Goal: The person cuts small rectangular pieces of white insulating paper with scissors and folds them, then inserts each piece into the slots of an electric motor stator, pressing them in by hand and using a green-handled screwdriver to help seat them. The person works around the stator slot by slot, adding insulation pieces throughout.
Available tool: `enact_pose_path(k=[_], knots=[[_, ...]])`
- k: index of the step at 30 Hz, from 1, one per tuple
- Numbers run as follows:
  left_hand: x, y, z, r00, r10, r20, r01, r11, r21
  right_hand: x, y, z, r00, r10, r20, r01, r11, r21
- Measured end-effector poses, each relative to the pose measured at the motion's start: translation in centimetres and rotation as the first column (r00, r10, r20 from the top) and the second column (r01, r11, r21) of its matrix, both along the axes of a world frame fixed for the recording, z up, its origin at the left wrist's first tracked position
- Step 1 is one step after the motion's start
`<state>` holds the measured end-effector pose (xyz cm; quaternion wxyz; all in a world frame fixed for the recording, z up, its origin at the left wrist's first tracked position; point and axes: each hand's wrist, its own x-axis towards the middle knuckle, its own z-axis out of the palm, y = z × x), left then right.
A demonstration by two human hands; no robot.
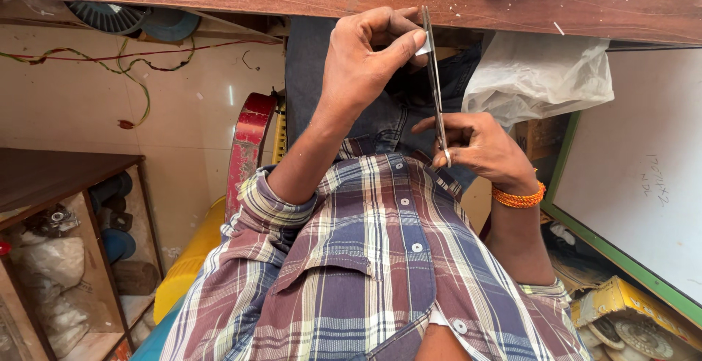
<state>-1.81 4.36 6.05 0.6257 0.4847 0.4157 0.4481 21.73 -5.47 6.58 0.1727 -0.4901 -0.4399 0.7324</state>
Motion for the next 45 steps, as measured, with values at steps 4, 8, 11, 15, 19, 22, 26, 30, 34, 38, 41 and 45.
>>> enact_pose_path(k=[4, 8, 11, 15, 19, 22, 26, 30, 34, 38, 41, 45], knots=[[0.0, -0.2, -1.2, 0.988, -0.049, 0.145, 0.047, 0.999, 0.019, 0.8, -0.4, 0.3, 1.000, -0.004, -0.008, 0.005, 1.000, 0.021], [0.2, -0.6, -1.3, 0.916, -0.077, 0.395, 0.112, 0.992, -0.066, 0.6, -0.4, 0.7, 0.989, -0.097, 0.115, 0.086, 0.991, 0.100], [-0.6, -1.0, -0.6, 0.814, -0.088, 0.574, 0.258, 0.940, -0.222, 0.1, -0.1, 1.1, 0.987, -0.145, 0.066, 0.136, 0.983, 0.126], [-1.3, -2.2, 0.1, 0.929, -0.046, 0.366, 0.126, 0.972, -0.196, -0.7, 0.4, 1.4, 0.990, -0.128, 0.052, 0.120, 0.983, 0.140], [-1.8, -2.1, 0.3, 0.954, 0.064, 0.292, -0.042, 0.996, -0.082, -1.7, 0.8, 1.1, 0.998, -0.065, 0.014, 0.064, 0.994, 0.088], [-1.7, -1.7, 0.9, 0.989, 0.115, 0.095, -0.118, 0.992, 0.038, -2.2, 1.0, 1.2, 0.998, 0.052, 0.020, -0.054, 0.988, 0.145], [-2.0, -1.8, 2.3, 0.983, 0.137, -0.123, -0.116, 0.979, 0.165, -3.1, 0.9, 1.7, 0.996, 0.083, 0.010, -0.084, 0.988, 0.128], [-1.5, -1.6, 3.3, 0.976, 0.152, -0.156, -0.128, 0.980, 0.155, -3.6, 0.5, 2.0, 0.999, 0.040, -0.016, -0.039, 0.998, 0.038], [-1.4, -1.4, 3.6, 0.961, 0.170, -0.217, -0.115, 0.963, 0.246, -3.6, 0.2, 1.9, 0.994, -0.013, -0.108, 0.008, 0.999, -0.043], [-1.3, -1.4, 3.7, 0.956, 0.171, -0.238, -0.105, 0.958, 0.267, -3.3, 0.2, 1.7, 0.995, -0.021, -0.101, 0.017, 0.999, -0.041], [-1.3, -1.2, 3.9, 0.949, 0.173, -0.265, -0.095, 0.954, 0.284, -3.2, 0.1, 1.5, 0.997, -0.014, -0.071, 0.012, 1.000, -0.029], [-1.4, -0.7, 4.0, 0.956, 0.152, -0.252, -0.092, 0.968, 0.235, -2.7, -0.4, 0.7, 0.998, -0.037, -0.059, 0.037, 0.999, -0.009]])
